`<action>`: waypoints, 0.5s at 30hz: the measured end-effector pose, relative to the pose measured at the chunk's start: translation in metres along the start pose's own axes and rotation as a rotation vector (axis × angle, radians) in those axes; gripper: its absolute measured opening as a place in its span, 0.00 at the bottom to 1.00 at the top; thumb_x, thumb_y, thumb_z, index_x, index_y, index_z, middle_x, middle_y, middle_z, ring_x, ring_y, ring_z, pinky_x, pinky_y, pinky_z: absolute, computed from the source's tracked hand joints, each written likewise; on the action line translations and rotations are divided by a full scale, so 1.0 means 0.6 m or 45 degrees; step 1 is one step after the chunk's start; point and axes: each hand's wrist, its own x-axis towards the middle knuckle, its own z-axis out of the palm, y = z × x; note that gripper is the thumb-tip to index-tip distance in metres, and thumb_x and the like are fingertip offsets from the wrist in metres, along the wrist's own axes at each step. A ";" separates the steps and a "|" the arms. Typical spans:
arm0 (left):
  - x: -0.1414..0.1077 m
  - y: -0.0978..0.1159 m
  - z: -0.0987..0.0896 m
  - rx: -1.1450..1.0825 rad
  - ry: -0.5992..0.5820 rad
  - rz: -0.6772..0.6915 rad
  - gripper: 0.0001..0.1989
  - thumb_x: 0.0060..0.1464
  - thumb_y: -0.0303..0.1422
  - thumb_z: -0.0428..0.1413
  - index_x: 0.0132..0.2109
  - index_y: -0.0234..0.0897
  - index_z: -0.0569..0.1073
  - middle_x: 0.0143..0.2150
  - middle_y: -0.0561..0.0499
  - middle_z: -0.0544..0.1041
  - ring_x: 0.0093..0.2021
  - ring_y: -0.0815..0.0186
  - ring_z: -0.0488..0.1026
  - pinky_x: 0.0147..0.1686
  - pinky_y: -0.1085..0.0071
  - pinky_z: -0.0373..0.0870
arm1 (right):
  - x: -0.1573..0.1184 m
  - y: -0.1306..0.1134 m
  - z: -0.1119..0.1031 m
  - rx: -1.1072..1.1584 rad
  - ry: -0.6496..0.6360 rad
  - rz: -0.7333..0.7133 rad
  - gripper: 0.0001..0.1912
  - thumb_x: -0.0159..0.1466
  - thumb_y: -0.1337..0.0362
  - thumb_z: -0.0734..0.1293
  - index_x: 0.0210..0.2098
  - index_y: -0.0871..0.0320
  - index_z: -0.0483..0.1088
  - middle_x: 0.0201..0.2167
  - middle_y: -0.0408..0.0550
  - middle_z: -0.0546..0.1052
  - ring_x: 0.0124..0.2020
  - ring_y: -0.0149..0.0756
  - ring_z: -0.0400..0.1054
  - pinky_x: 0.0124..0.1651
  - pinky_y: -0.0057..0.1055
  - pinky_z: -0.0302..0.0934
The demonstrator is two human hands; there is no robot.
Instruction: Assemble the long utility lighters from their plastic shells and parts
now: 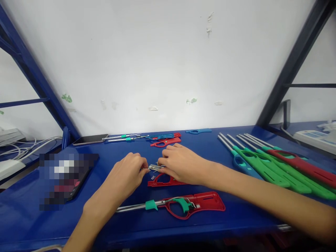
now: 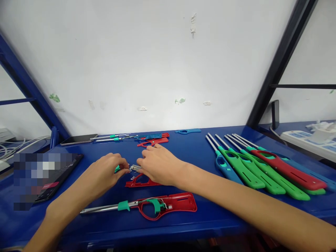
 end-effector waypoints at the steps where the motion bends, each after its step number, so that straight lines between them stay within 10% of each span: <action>1: 0.001 0.002 0.000 0.012 -0.022 -0.010 0.06 0.65 0.27 0.60 0.42 0.40 0.83 0.42 0.45 0.83 0.45 0.50 0.80 0.38 0.63 0.71 | 0.006 -0.005 0.003 -0.010 0.000 0.017 0.15 0.79 0.59 0.64 0.47 0.60 0.79 0.41 0.55 0.82 0.46 0.46 0.77 0.54 0.44 0.66; 11: 0.004 0.017 0.012 0.094 -0.088 0.001 0.15 0.68 0.20 0.51 0.39 0.37 0.80 0.42 0.42 0.81 0.47 0.50 0.78 0.33 0.65 0.66 | 0.037 -0.007 0.018 -0.009 -0.042 0.211 0.08 0.73 0.61 0.72 0.47 0.60 0.77 0.48 0.49 0.81 0.48 0.42 0.77 0.53 0.45 0.73; 15: -0.006 0.017 0.000 0.006 0.030 0.004 0.13 0.69 0.22 0.51 0.40 0.36 0.78 0.42 0.42 0.80 0.44 0.51 0.78 0.33 0.64 0.65 | 0.007 0.009 -0.011 0.103 0.007 0.298 0.06 0.75 0.65 0.67 0.45 0.62 0.75 0.37 0.51 0.81 0.36 0.40 0.76 0.38 0.36 0.67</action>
